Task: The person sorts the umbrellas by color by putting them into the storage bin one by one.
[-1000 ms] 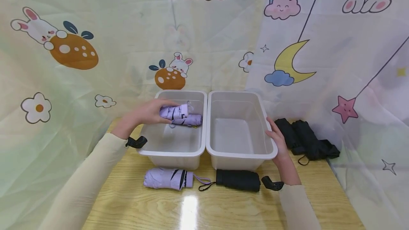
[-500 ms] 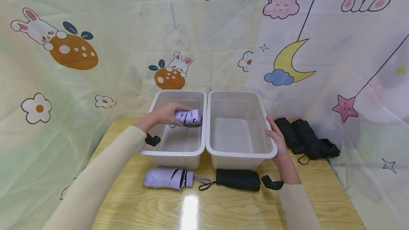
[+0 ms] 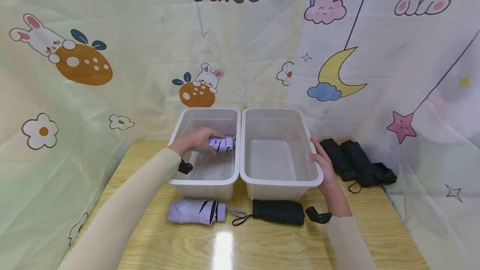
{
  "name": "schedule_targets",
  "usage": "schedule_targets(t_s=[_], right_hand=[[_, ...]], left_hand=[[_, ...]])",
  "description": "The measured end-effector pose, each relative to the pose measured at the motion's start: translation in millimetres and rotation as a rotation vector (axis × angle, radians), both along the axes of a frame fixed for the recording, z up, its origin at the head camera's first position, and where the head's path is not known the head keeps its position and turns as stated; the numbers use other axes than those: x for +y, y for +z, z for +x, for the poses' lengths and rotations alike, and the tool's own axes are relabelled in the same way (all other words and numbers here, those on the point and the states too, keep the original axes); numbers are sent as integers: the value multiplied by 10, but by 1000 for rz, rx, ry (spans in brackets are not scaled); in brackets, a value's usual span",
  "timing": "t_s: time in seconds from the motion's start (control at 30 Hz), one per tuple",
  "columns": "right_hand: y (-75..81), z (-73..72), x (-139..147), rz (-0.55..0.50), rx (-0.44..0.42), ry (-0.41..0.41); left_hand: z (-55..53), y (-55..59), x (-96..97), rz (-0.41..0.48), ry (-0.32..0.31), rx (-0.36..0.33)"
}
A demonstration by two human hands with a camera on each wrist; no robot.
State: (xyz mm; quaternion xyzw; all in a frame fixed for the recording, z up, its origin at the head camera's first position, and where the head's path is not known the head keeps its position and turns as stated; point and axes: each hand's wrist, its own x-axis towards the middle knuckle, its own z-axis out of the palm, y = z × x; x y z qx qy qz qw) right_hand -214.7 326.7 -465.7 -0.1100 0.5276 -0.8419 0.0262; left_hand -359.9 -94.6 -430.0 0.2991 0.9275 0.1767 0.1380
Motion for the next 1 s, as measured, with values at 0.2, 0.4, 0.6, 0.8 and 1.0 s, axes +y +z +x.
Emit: schedule_targets(t_s=[0.2, 0.4, 0.6, 0.8, 1.0], right_hand=[[25, 43, -8, 1, -23, -11], [46, 42, -7, 24, -15, -22], [46, 41, -5, 51, -26, -42], [41, 54, -32, 55, -34, -37], [52, 64, -31, 40, -19, -35]], left_hand=[[-47, -102, 28, 17, 35, -53], [-81, -170, 46, 9, 20, -50], [-132, -257, 70, 4, 27, -58], [-149, -363, 84, -74, 40, -42], [-154, -391, 94, -74, 10, -34]])
